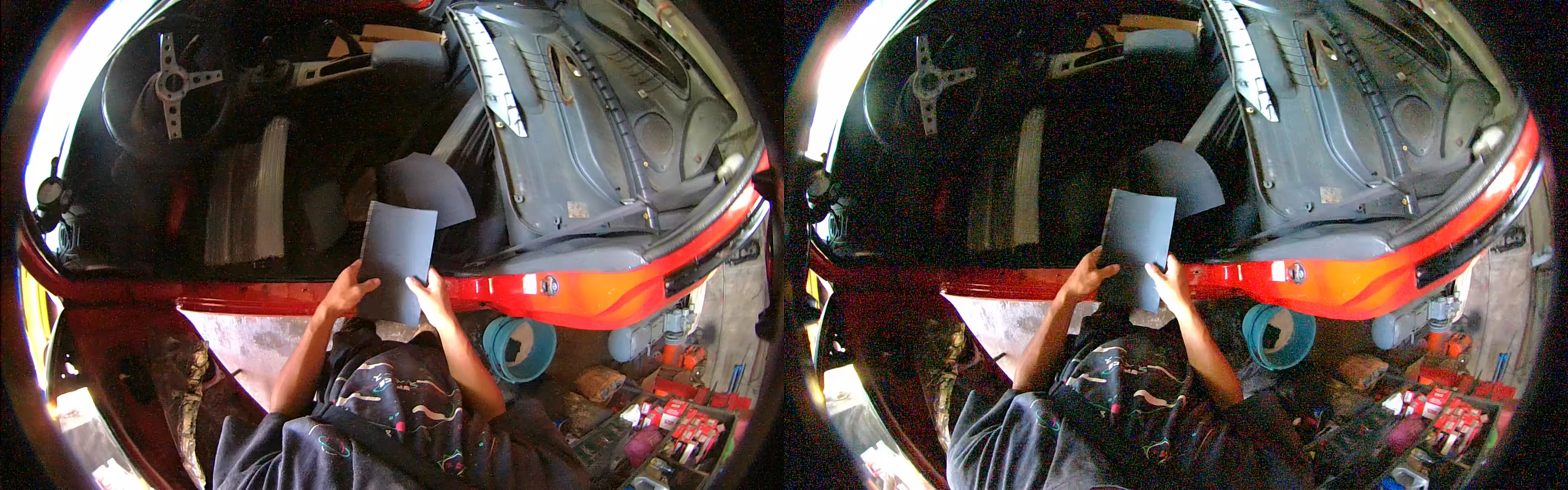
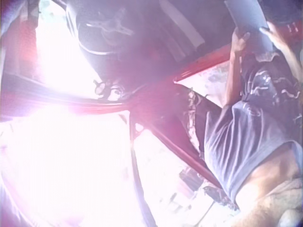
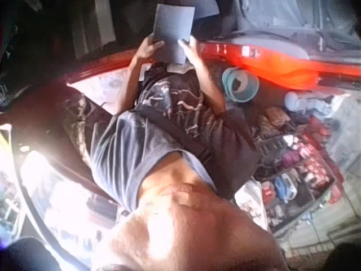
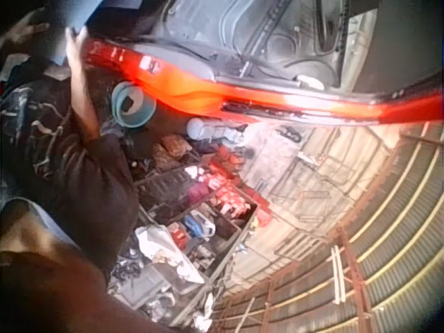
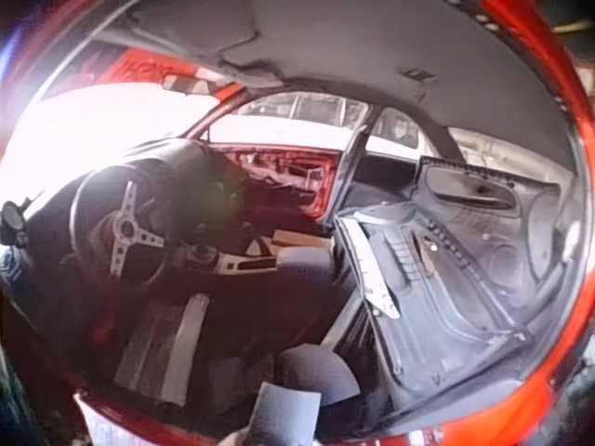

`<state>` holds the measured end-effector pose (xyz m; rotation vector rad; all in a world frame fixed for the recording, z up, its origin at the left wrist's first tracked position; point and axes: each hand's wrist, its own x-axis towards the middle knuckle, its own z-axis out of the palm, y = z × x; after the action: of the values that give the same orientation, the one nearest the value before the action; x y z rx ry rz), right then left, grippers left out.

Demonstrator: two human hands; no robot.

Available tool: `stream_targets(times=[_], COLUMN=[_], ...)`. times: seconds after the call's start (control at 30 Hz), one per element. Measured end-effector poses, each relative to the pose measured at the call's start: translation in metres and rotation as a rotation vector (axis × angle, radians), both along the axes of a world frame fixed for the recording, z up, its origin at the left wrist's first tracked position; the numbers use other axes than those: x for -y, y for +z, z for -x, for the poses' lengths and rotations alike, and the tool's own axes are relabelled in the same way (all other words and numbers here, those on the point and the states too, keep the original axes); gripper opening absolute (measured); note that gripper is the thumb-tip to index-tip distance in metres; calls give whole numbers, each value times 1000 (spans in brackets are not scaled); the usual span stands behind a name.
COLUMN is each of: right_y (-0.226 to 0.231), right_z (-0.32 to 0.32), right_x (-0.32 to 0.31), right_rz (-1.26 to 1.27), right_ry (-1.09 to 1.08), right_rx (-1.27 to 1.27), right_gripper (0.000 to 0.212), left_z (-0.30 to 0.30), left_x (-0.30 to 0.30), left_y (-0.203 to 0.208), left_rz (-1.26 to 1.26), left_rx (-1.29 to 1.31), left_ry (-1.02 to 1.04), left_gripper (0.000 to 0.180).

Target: The person repeatedly tears sheets of sandpaper by hand into smaller pieces. They peel off the backing paper and place the torn pieces inside the open trunk of a red car.

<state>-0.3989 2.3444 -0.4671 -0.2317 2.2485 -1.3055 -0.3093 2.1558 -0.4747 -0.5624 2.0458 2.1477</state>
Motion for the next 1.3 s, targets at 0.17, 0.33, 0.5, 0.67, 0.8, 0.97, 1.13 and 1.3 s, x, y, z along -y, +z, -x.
stream_targets(times=[0.17, 0.33, 0.5, 0.67, 0.8, 0.97, 1.13, 1.3], right_y=[25, 39, 66, 90, 90, 86, 92, 106], right_z=[-22, -4, 15, 29, 50, 69, 82, 75], right_x=[26, 49, 52, 36, 12, -8, -24, -20], right_rz=[-351, -118, -44, -66, 483, 503, 307, -23], right_ry=[281, 479, 530, 48, 118, 303, 475, 489], right_rx=[-515, -293, -456, -808, 183, -182, -278, -190], right_gripper=[125, 131, 128, 86, 64, 68, 63, 58], left_z=[3, 11, 4, 6, 11, 16, 7, 3], left_x=[-2, 19, 41, 16, 1, -12, -23, -45], left_y=[12, 60, 88, 89, 99, 103, 106, 114], left_rz=[573, 495, 229, 131, 198, 55, 270, 1002], left_rx=[78, -52, -21, -240, -292, -141, -110, 85], left_ry=[-52, -455, -354, 322, 217, 143, 126, 235], left_gripper=[49, 43, 52, 66, 70, 61, 72, 104])
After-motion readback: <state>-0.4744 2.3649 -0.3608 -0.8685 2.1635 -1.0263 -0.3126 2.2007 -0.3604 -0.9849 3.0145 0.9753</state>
